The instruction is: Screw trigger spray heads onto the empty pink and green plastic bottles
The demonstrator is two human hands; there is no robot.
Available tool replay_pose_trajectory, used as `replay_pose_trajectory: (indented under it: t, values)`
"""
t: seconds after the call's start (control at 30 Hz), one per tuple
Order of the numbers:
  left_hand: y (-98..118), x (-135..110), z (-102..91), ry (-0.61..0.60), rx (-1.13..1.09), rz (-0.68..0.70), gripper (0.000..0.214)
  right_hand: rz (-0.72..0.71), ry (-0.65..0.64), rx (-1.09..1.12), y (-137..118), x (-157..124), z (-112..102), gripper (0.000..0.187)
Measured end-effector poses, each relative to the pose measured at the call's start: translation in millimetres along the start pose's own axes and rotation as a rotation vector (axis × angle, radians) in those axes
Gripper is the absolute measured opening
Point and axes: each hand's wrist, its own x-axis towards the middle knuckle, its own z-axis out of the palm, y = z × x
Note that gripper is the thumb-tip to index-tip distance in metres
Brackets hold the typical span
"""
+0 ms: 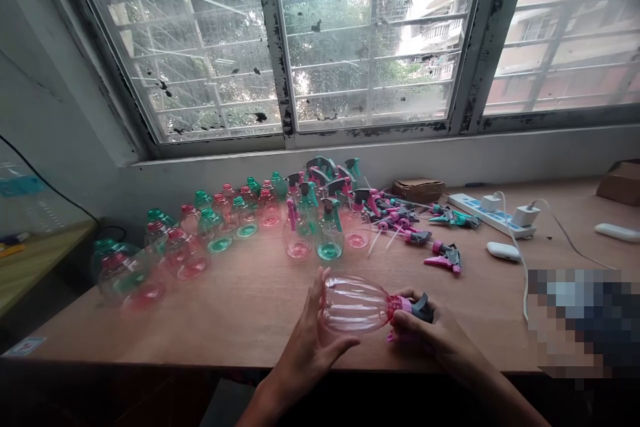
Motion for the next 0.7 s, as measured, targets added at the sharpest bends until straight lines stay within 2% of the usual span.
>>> replay_pose_trajectory:
  t: [0.1,0.3,0.43,0.5,0.7]
  values:
    - [4,1,-1.2,-0.009,0.028,-0.045,0.11,0.002,-0.001,0.007,0,0,0,0.041]
    - [-4,-1,-0.5,0.015,0.027,0.015,0.089,-0.003,0.017,0.016,-1,-1,1,0.043]
    - [-1,0,-0.6,-0.003,-0.036,-0.046,0.108,0.003,0.017,0.016,-2,-1,2,0.042]
    - [4,1,-1.8,-0.003,-0.052,-0.083,0.109,-0.001,0.011,0.008,-2,-2,2,0.041]
    - [3,0,-2.3,-0.009,-0.034,-0.057,0.088,-0.007,0.013,0.023,-1,-1,0,0.042]
